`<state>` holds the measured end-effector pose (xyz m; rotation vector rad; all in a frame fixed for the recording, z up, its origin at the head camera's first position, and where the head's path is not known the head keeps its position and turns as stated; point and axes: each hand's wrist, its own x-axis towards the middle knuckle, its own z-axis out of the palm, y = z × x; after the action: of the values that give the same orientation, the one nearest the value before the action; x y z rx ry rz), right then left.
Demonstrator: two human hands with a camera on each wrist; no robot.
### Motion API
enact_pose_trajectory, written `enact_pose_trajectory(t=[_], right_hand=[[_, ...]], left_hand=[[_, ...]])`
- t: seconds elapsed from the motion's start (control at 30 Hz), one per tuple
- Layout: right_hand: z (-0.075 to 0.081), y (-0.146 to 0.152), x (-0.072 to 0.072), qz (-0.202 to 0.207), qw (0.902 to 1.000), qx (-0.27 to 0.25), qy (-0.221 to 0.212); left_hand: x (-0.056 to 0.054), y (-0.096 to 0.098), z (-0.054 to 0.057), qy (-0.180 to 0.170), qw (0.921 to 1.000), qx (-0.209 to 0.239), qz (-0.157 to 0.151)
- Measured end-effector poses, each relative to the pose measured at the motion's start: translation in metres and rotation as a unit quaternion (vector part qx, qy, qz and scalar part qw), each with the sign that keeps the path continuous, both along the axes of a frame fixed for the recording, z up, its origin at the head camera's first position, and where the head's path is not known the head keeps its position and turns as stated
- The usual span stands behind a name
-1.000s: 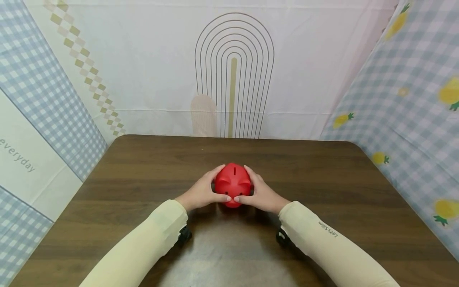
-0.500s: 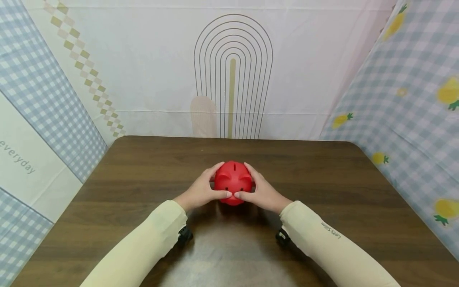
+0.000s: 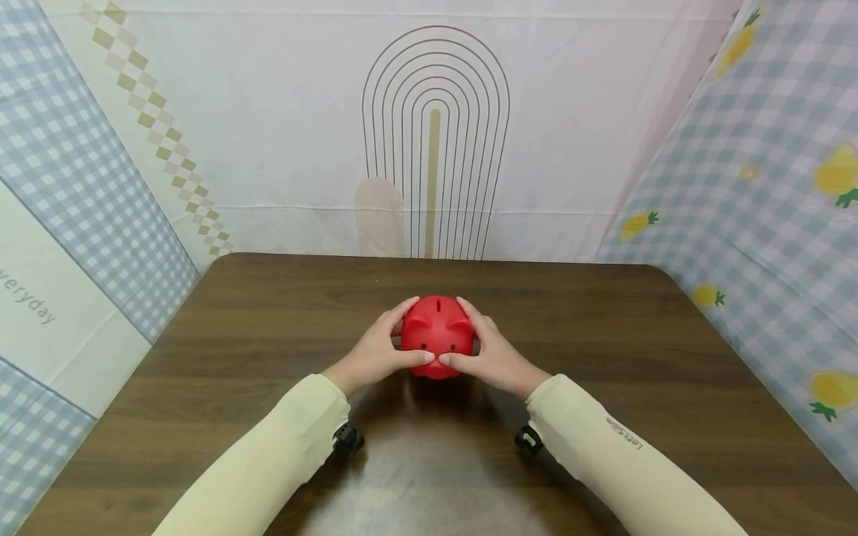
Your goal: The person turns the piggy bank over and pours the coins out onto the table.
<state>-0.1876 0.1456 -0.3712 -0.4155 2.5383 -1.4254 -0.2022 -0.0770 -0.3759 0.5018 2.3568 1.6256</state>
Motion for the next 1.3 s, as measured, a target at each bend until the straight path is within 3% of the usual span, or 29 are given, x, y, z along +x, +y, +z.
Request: enact_pose_trajectory(t=[0.3,0.47,0.73,1.3], right_hand=[[0.004,0.003,-0.001,0.018,0.9998,-0.006,0.002],[0.005,0.004,-0.002,0.033,0.9991,-0.028,-0.002],[0.007,0.004,-0.003,0.034,0.9985,-0.044,-0.004],[0.013,0.002,-0.006,0.039,0.997,-0.063,-0.024]], left_hand=[[-0.001,-0.001,0.001,0.003,0.9995,0.027,-0.012],[-0.003,-0.004,0.0,-0.019,0.9983,0.052,-0.019],[-0.003,-0.006,0.002,-0.044,0.998,0.043,-0.011],[-0.002,-0.005,0.009,-0.057,0.9969,0.053,-0.007]])
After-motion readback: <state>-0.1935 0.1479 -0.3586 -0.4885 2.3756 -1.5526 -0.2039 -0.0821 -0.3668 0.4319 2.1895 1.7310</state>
